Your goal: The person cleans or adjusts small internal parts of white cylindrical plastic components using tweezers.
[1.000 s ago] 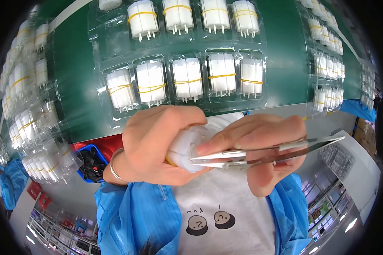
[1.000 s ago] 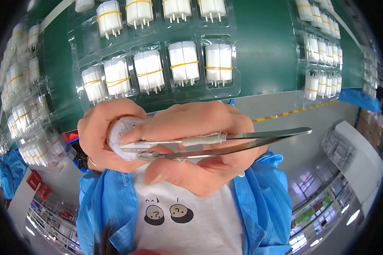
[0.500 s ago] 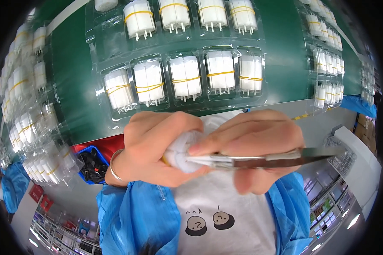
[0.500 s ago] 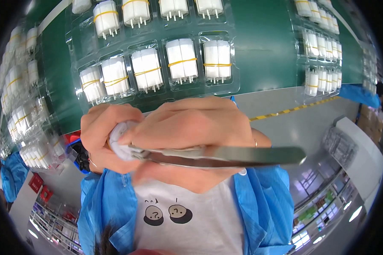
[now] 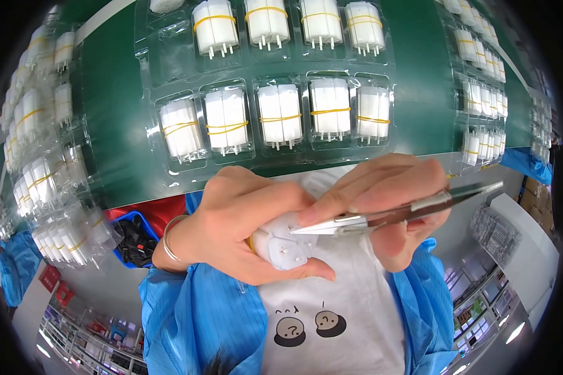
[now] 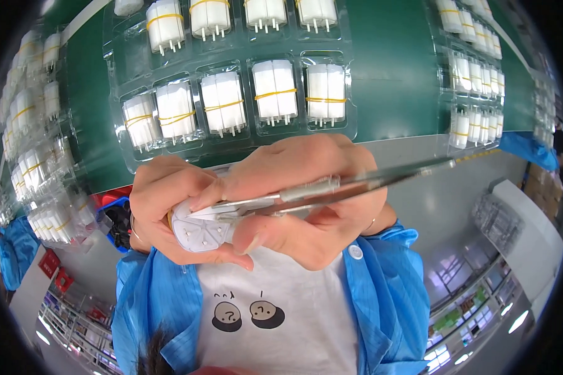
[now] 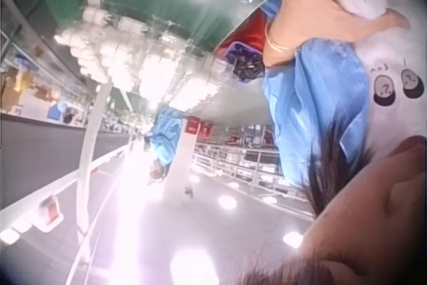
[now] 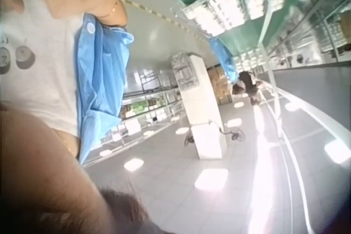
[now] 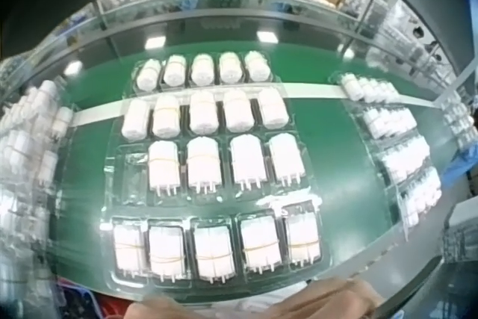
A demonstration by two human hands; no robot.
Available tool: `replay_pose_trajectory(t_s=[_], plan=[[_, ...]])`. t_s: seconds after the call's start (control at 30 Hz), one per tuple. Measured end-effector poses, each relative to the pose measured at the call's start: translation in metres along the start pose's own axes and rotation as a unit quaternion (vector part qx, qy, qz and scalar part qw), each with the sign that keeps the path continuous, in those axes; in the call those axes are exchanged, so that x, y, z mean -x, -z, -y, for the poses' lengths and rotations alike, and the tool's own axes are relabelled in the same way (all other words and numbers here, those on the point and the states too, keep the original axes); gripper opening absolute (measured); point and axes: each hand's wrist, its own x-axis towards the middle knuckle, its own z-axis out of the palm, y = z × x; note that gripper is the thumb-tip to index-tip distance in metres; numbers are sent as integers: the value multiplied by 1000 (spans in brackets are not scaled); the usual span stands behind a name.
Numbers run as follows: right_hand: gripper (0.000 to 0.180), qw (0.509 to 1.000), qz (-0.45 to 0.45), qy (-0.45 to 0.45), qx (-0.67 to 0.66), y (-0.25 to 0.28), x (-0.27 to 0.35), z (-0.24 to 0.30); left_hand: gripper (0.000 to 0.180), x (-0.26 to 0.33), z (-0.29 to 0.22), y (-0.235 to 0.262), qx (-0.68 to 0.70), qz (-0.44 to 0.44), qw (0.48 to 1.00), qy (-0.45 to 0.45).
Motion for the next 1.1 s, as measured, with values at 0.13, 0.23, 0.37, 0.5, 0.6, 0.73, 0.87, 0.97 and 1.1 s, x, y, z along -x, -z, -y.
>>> replay_pose_trajectory(t_s=[0.13,0.23,0.37,0.5,0.6,0.73,0.87,0.97,1.1], plan=[[30,982,30,95,162,-1,-4,-1,39,3,2,-3,-44,-7,999,7],[28,980,64,57,180,7,-6,3,39,0,4,0,-60,19,997,38],[38,995,67,-24,77,14,-10,8,38,1,1,-3,-8,-94,995,42],[41,998,37,26,48,2,-8,7,42,0,15,3,-36,-79,995,-51],[41,994,-20,90,66,-13,-3,6,42,3,16,-7,-15,-105,992,-73],[39,998,-51,13,39,-20,-3,10,40,9,0,-11,-85,-175,981,19],[37,994,-90,15,53,-24,-1,9,49,14,-6,-6,-126,-130,983,25],[37,989,-140,-15,52,-25,1,8,50,9,-3,-3,-145,-91,985,32],[39,991,-126,27,22,-27,-1,2,51,14,-1,-7,-159,-128,979,17]])
